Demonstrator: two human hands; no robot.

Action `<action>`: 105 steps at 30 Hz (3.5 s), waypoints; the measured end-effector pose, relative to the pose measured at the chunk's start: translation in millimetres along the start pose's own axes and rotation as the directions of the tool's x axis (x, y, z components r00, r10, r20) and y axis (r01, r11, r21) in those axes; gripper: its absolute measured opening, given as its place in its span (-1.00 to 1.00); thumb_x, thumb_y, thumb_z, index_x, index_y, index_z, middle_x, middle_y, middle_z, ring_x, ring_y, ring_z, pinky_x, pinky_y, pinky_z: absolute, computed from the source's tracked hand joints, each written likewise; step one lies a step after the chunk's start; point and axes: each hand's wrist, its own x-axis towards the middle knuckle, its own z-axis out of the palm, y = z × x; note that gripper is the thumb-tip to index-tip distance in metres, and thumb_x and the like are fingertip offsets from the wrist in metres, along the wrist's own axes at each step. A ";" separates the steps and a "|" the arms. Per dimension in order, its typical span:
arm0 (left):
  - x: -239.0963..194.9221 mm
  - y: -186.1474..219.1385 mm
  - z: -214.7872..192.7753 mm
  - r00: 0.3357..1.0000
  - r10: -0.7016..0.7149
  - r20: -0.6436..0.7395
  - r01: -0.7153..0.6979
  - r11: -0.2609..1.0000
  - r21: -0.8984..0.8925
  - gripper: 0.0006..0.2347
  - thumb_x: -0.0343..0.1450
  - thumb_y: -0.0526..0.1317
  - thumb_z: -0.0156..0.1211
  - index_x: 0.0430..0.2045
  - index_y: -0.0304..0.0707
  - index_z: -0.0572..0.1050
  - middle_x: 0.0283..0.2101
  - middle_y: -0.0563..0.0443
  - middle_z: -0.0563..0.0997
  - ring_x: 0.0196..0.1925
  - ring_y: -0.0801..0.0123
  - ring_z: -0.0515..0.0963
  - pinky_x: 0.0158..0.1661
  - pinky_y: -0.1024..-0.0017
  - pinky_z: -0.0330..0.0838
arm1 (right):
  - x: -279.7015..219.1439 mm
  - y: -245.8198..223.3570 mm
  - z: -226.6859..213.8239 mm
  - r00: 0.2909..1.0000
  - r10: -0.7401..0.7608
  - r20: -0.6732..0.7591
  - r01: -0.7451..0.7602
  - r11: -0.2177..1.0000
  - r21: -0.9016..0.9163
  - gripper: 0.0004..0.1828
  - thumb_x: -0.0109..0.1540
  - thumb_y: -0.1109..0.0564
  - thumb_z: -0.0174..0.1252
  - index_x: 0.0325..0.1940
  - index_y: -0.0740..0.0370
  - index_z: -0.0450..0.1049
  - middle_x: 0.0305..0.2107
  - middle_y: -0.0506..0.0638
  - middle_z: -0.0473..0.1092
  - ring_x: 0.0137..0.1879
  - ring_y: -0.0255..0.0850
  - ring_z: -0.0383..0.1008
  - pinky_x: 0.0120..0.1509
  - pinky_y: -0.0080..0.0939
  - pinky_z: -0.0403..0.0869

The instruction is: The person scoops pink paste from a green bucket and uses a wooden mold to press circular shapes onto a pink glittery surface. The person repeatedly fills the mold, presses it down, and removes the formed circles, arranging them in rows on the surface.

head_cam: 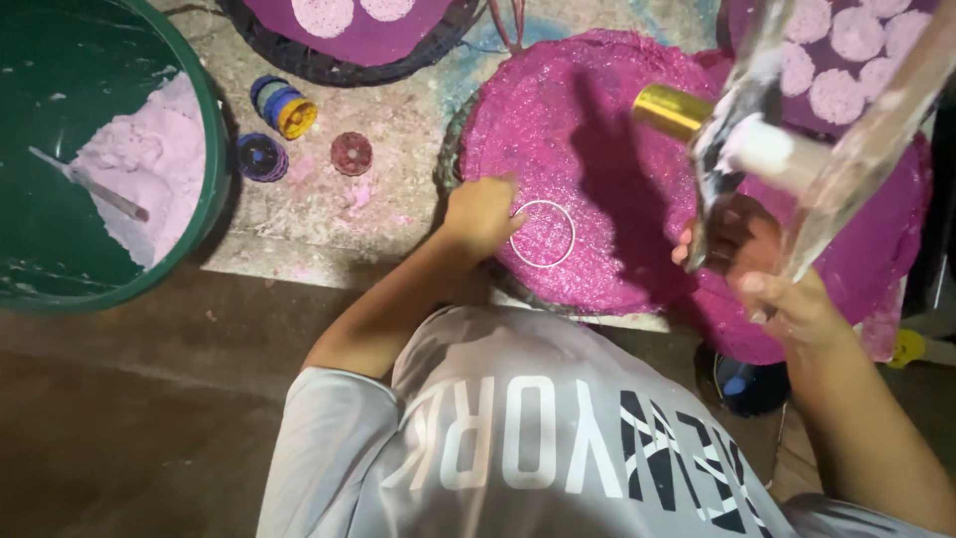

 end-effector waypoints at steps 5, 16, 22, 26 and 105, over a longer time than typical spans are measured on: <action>9.5 -16.8 2.2 1.000 -0.028 0.014 0.029 0.998 -0.053 -0.76 0.36 -0.06 0.30 -0.30 -0.21 0.52 -0.34 -0.19 0.66 -0.25 -0.11 0.65 -0.20 0.00 0.50 | 8.4 5.7 7.0 0.999 0.004 -0.047 0.001 0.994 0.109 0.03 0.15 -0.20 0.34 0.53 0.29 0.06 0.20 0.19 0.29 0.32 0.02 0.37 0.45 0.07 0.34; 46.3 35.7 -84.1 0.754 0.512 -0.412 -0.025 -0.604 -0.797 -0.38 0.43 0.23 0.05 0.31 -0.11 0.24 0.35 -0.02 0.40 0.43 0.27 0.41 0.50 0.21 0.20 | 29.2 13.6 25.9 0.759 0.526 0.384 -0.606 0.786 0.121 0.07 0.21 -0.58 -0.12 0.48 0.29 0.02 0.06 0.31 0.39 0.17 0.10 0.47 0.32 0.16 0.44; 58.9 31.6 -48.9 0.843 0.303 -0.445 -0.031 -0.799 -0.601 -0.63 0.40 -0.19 0.05 0.13 -0.21 0.38 -0.04 -0.02 0.51 0.17 0.20 0.52 0.38 0.21 0.29 | 50.5 -18.5 11.6 0.639 0.740 0.209 -0.704 0.672 -0.229 -0.02 0.19 -0.50 -0.29 0.50 0.18 0.14 0.12 0.22 0.44 0.21 0.04 0.52 0.29 0.07 0.45; 77.0 11.1 -28.8 0.808 0.265 -0.526 -0.027 -0.876 -0.482 -0.77 0.44 -0.20 -0.02 -0.04 -0.15 0.42 -0.07 0.01 0.53 0.13 0.23 0.53 0.30 0.21 0.36 | 68.0 -15.7 16.3 0.578 0.816 -0.018 -0.765 0.535 -0.358 -0.01 0.24 -0.52 -0.46 0.36 0.26 0.34 -0.03 0.27 0.55 0.12 0.00 0.56 0.26 -0.02 0.48; -56.5 1.9 -11.9 0.933 0.089 -0.348 -0.087 0.996 0.021 -0.55 0.33 -0.24 0.12 0.17 -0.25 0.49 0.28 -0.16 0.43 0.29 0.01 0.33 0.25 0.02 0.13 | 16.7 138.0 27.7 0.925 -0.147 -0.349 0.187 0.979 0.085 0.13 0.23 -0.74 -0.11 0.31 0.38 0.23 -0.18 0.15 0.40 -0.07 -0.08 0.46 0.10 -0.02 0.49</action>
